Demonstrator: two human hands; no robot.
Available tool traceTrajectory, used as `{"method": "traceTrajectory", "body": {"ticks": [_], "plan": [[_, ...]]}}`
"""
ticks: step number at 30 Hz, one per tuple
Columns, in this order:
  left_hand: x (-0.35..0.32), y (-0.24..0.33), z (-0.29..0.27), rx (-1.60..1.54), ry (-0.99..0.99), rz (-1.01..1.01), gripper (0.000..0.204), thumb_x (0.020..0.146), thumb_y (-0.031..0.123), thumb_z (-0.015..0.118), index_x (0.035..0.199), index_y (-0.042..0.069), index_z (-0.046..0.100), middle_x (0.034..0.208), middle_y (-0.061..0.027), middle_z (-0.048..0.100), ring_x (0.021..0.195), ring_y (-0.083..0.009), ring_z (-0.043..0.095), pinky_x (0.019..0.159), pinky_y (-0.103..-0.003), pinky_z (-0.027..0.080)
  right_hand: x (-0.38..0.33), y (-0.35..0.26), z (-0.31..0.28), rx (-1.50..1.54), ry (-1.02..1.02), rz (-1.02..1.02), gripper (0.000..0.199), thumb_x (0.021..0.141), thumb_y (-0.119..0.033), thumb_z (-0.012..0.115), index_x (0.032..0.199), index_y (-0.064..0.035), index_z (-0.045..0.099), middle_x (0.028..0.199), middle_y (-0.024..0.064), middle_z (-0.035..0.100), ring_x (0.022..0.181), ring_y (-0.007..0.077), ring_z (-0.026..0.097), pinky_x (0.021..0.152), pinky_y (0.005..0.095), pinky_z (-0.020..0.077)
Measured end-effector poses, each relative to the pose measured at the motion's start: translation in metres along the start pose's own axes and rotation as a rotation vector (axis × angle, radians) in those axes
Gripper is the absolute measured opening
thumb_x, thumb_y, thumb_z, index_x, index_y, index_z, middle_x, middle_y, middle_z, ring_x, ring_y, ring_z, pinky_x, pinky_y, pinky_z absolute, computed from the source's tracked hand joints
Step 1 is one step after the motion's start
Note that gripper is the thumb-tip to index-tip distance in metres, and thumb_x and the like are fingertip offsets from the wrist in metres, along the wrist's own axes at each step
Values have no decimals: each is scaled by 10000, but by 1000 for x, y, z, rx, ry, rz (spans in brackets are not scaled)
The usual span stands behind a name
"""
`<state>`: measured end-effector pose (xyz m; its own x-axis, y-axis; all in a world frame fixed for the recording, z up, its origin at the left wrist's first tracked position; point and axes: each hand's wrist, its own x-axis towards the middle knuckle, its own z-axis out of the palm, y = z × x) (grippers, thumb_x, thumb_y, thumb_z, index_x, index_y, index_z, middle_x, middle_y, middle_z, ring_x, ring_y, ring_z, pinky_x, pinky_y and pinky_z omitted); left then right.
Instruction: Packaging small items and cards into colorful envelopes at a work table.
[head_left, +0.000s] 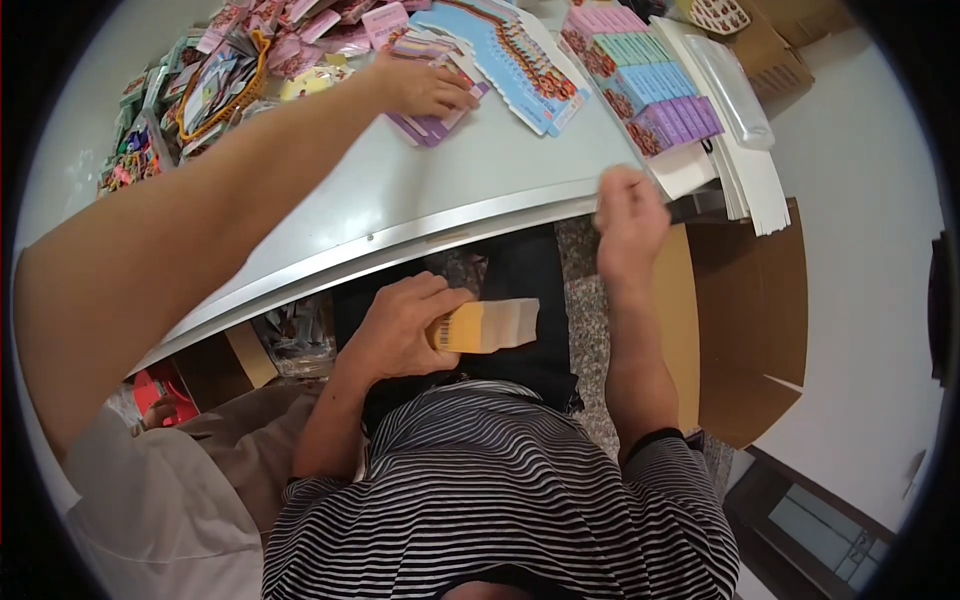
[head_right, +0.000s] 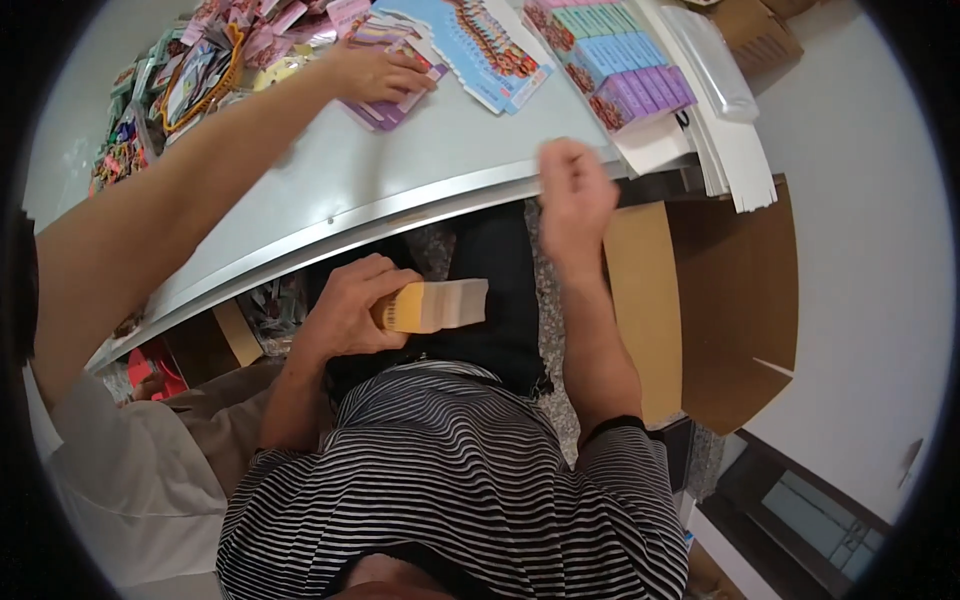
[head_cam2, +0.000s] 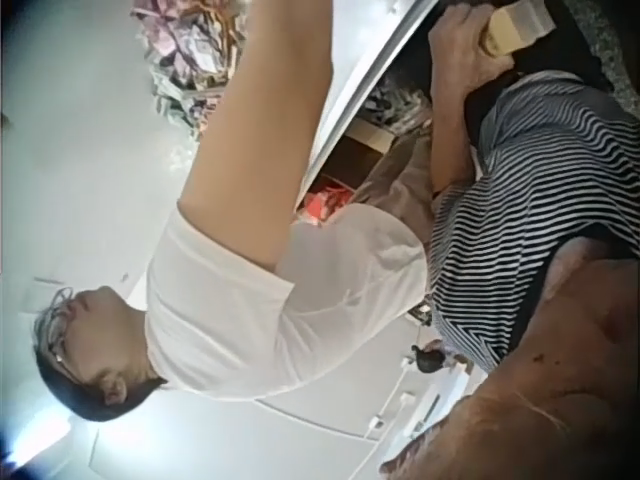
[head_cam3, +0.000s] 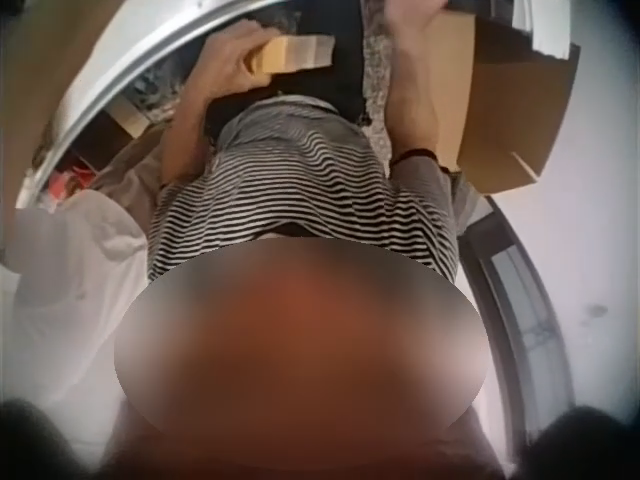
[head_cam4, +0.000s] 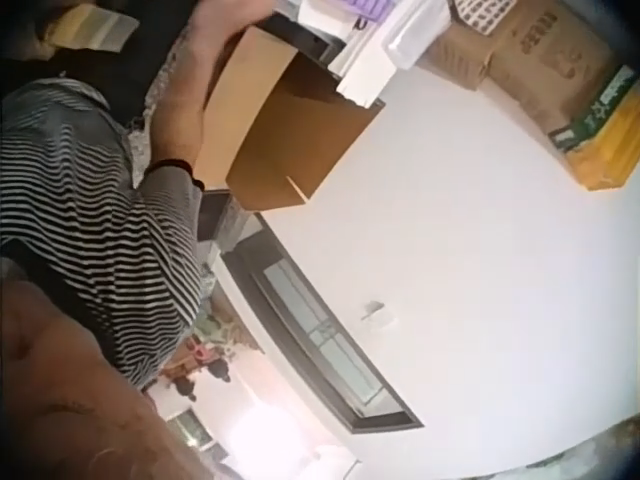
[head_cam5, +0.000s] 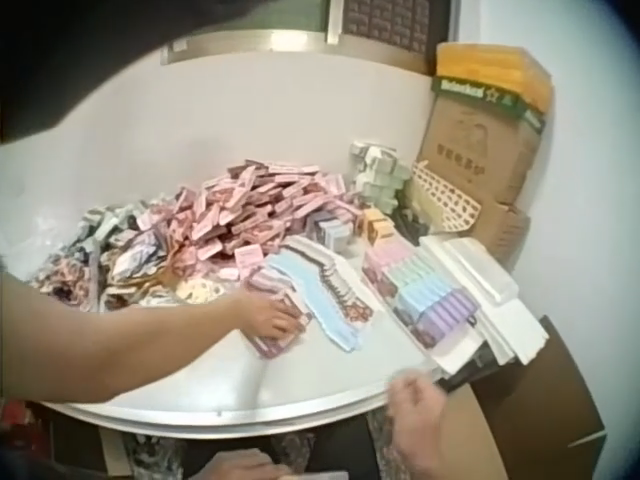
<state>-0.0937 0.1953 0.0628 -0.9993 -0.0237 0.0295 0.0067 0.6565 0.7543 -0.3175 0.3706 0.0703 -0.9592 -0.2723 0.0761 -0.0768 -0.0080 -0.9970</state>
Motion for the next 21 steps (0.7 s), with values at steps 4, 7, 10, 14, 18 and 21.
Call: {"method": "traceTrajectory", "body": {"ticks": [4, 7, 10, 14, 18, 21], "plan": [[-2, -11, 14, 156, 77, 97, 593, 583, 157, 824, 1156, 86, 687, 1046, -85, 647, 972, -288, 625, 889, -407, 509, 9, -7, -41, 302, 24, 220, 65, 965, -53, 667, 932, 3, 672, 835, -21, 595, 729, 51, 516, 660, 203, 411], [4, -13, 24, 192, 299, 144, 589, 605, 138, 819, 1177, 96, 688, 1115, -91, 642, 1026, -307, 606, 995, -454, 461, -28, -30, -58, -179, -383, -126, 15, 918, -1, 681, 931, 6, 683, 885, 5, 610, 778, 86, 539, 699, 228, 428], [19, -13, 33, 250, 404, 222, 577, 632, 144, 825, 1194, 134, 694, 1188, -80, 643, 1105, -290, 613, 1091, -511, 409, -29, 19, -91, -392, -505, -21, 71, 897, -5, 700, 968, 2, 702, 1005, 37, 663, 856, 124, 588, 749, 232, 441], [30, -8, 40, 351, 534, 344, 525, 676, 111, 826, 1180, 192, 705, 1227, -59, 646, 1172, -252, 619, 1164, -556, 341, -42, 75, -107, -1009, -380, -306, 210, 861, -21, 744, 1069, -22, 716, 1117, 74, 692, 941, 177, 654, 800, 269, 501], [36, -9, 50, 372, 605, 400, 498, 696, 89, 822, 1164, 218, 708, 1241, -47, 646, 1187, -244, 621, 1172, -565, 326, -43, 45, -94, -174, -454, 284, 380, 1007, -244, 609, 1282, 17, 617, 1223, 154, 662, 1078, 225, 661, 894, 349, 555], [41, -8, 61, 398, 569, 476, 473, 717, 126, 822, 1160, 246, 705, 1269, -21, 644, 1222, -222, 604, 1185, -570, 314, -38, 33, -89, 487, -670, 731, 547, 1090, -398, 430, 1410, 40, 499, 1288, 161, 637, 1143, 215, 644, 926, 308, 553]]}}
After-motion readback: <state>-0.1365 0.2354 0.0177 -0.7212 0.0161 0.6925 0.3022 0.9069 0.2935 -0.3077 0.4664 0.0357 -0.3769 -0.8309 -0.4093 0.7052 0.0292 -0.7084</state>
